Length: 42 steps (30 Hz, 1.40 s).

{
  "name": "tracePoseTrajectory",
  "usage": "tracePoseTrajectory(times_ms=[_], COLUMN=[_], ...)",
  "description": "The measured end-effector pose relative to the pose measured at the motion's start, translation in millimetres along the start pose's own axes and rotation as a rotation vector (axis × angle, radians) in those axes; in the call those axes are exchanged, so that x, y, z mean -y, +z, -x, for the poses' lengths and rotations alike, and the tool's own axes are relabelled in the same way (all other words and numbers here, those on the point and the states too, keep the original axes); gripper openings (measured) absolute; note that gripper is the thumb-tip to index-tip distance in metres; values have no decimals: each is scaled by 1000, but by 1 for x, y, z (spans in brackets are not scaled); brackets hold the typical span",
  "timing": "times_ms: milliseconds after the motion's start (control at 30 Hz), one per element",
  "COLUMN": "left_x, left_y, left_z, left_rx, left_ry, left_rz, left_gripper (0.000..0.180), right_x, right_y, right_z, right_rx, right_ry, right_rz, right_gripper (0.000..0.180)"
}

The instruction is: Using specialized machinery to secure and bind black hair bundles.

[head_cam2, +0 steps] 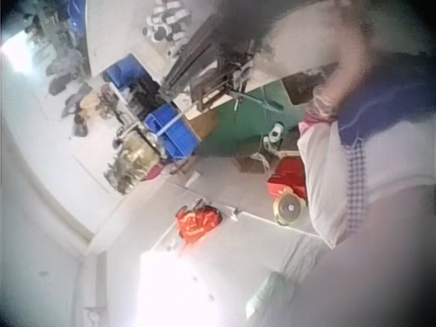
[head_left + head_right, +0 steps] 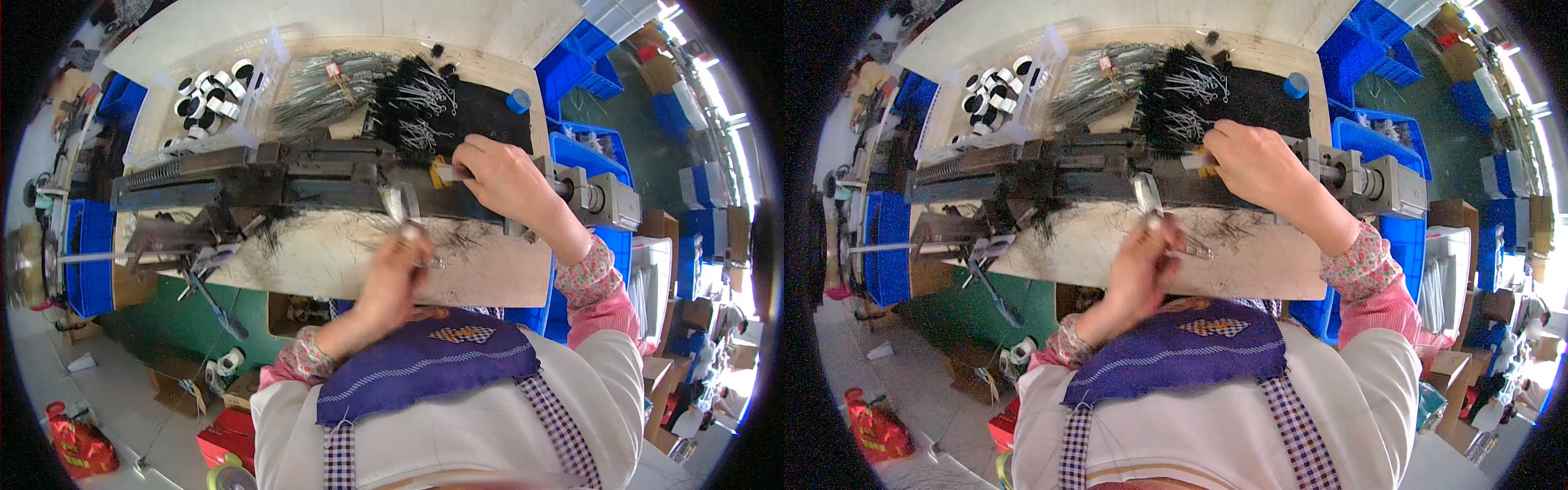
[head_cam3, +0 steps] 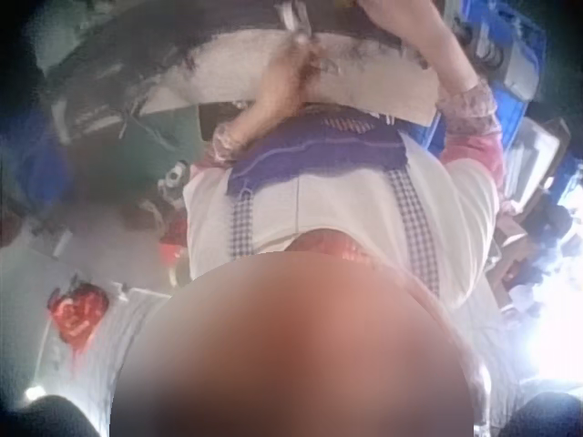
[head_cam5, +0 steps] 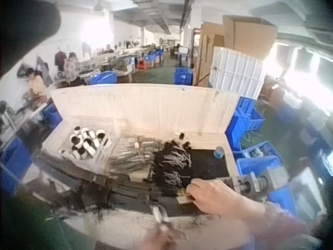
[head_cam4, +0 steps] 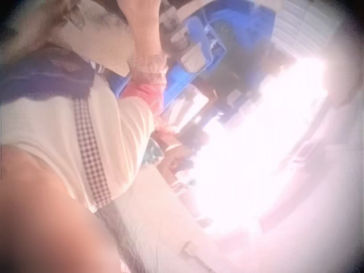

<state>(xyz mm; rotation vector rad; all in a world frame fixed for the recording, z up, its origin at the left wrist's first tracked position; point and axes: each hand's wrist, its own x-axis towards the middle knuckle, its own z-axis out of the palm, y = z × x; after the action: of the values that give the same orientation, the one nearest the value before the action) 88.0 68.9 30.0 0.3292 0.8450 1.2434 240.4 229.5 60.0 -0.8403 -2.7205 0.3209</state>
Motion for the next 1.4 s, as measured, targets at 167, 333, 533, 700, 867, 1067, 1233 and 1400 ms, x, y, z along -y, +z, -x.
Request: tracePoseTrajectory(times_ms=[167,333,533,700,867,1067,1233,1400], left_x=[-61,-60,-48,-21,-37,-90,-29,-16], left_y=[-20,-87,-19,5,5,-10,-48,-94], left_z=[19,26,-27,-105,-94,-66,-36,-41], left_rx=[223,267,209,232,82,-61,-282,109], left_ry=[-40,319,433,420,803,1443,1330,-38], left_rz=[261,674,-1250,-1234,-1713,-2188,-1396,556], left_gripper=[20,15,14,14,13,13,17,47], right_x=[-3,2,-47,-32,-20,-14,-6,-2], right_y=[-4,-19,4,-6,5,35,32,49], right_z=[-6,1,-72,-12,4,-32,-45,-67], right_rx=[64,72,75,90,-95,-281,-288,-170], right_ry=[43,96,143,-112,-187,-387,-227,-166], right_rz=[-28,-170,366,-160,-148,-194,-321,-413], right_gripper=[18,10,8,27,15,12,19,22])
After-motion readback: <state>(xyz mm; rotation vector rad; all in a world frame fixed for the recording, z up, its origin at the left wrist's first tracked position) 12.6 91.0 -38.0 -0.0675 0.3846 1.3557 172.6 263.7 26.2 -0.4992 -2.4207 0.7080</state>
